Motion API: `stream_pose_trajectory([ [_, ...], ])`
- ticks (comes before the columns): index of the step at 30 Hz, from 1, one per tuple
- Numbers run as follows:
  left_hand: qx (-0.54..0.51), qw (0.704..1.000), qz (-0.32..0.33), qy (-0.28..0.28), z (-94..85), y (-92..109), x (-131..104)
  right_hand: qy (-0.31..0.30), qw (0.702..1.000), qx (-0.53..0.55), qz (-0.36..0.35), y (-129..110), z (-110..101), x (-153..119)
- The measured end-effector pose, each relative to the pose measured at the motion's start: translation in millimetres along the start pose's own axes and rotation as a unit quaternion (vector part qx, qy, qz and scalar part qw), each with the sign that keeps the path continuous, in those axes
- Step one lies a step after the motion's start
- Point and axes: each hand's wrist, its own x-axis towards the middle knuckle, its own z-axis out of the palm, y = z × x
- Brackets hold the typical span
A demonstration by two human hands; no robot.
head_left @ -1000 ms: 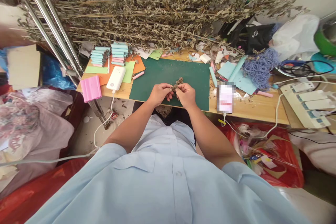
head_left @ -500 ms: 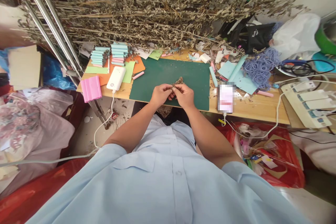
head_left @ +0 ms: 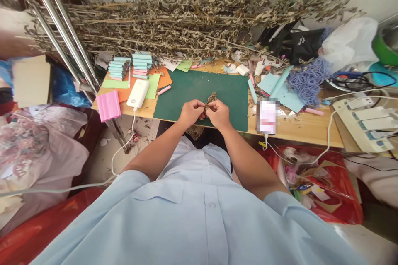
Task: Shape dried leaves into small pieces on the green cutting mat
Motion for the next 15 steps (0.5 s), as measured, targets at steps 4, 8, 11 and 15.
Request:
stream_pose_trajectory([
  [4,-0.032,0.999,-0.005,-0.005,-3.4,-3.3,3.0,-0.028,0.995,0.079,0.047,2.5,-4.1,6.4],
  [8,-0.063,0.998,-0.005,-0.012,-7.1,-6.6,4.2,-0.003,0.992,0.119,0.051,4.7,-6.0,9.7],
  [11,-0.07,0.997,0.003,-0.032,-7.4,-6.7,3.0,-0.002,0.994,0.103,0.034,1.4,-5.0,7.1],
  [15,-0.076,0.997,0.007,-0.021,-5.5,-5.3,1.3,-0.022,0.997,0.065,0.016,-2.9,-3.3,1.1],
])
